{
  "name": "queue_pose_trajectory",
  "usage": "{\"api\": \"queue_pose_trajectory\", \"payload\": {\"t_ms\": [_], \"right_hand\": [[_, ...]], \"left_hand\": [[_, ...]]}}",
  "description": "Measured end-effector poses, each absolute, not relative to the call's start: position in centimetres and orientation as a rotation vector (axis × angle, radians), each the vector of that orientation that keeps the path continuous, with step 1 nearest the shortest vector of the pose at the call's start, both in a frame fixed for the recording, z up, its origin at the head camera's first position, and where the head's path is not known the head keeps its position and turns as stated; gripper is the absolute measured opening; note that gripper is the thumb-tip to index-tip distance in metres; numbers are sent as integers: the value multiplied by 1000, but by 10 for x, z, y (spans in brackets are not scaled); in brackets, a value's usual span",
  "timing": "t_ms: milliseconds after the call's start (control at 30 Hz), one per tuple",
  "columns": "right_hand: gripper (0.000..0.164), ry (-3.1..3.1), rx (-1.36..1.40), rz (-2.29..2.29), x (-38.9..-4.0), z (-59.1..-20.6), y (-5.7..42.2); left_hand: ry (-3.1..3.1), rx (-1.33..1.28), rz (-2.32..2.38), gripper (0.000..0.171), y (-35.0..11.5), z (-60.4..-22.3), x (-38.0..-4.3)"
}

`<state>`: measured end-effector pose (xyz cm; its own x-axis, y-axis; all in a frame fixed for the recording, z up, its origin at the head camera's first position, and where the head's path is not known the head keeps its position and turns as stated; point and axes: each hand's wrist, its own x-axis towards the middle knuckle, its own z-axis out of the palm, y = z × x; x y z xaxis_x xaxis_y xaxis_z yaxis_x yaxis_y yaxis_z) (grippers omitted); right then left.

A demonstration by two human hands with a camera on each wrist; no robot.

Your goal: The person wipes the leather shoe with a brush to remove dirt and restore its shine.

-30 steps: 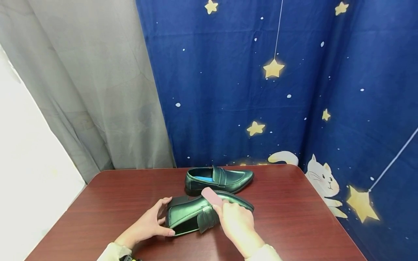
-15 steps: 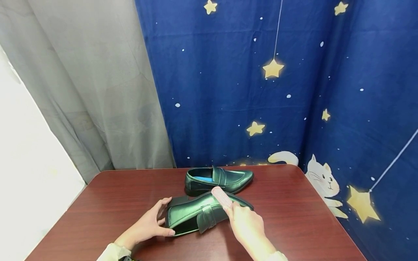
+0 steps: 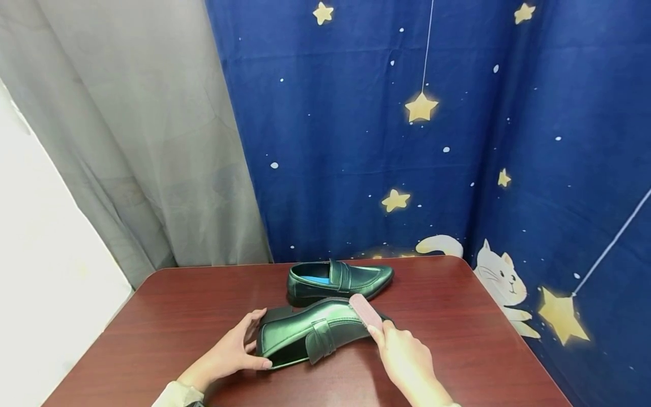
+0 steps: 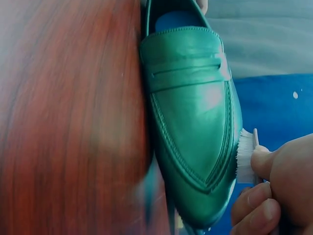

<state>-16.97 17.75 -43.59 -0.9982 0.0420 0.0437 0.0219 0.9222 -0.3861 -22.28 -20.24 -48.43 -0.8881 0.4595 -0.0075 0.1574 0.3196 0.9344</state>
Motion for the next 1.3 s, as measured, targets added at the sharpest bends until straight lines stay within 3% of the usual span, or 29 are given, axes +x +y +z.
{"api": "queue_pose_trajectory", "payload": {"t_ms": [967,1200,1300], "right_hand": [[51,-3136,-123,694,-159,-454,234],[87,-3141,-185,721,-155,-463,256],[79,-3144,-222,734,-156,-468,263]], "left_hand": [[2500,654,1402,112,-198,-478,-218],[2705,621,1158,114,-198,-477,-216],[2728,624,1112,119,-199,-478,-215]]}}
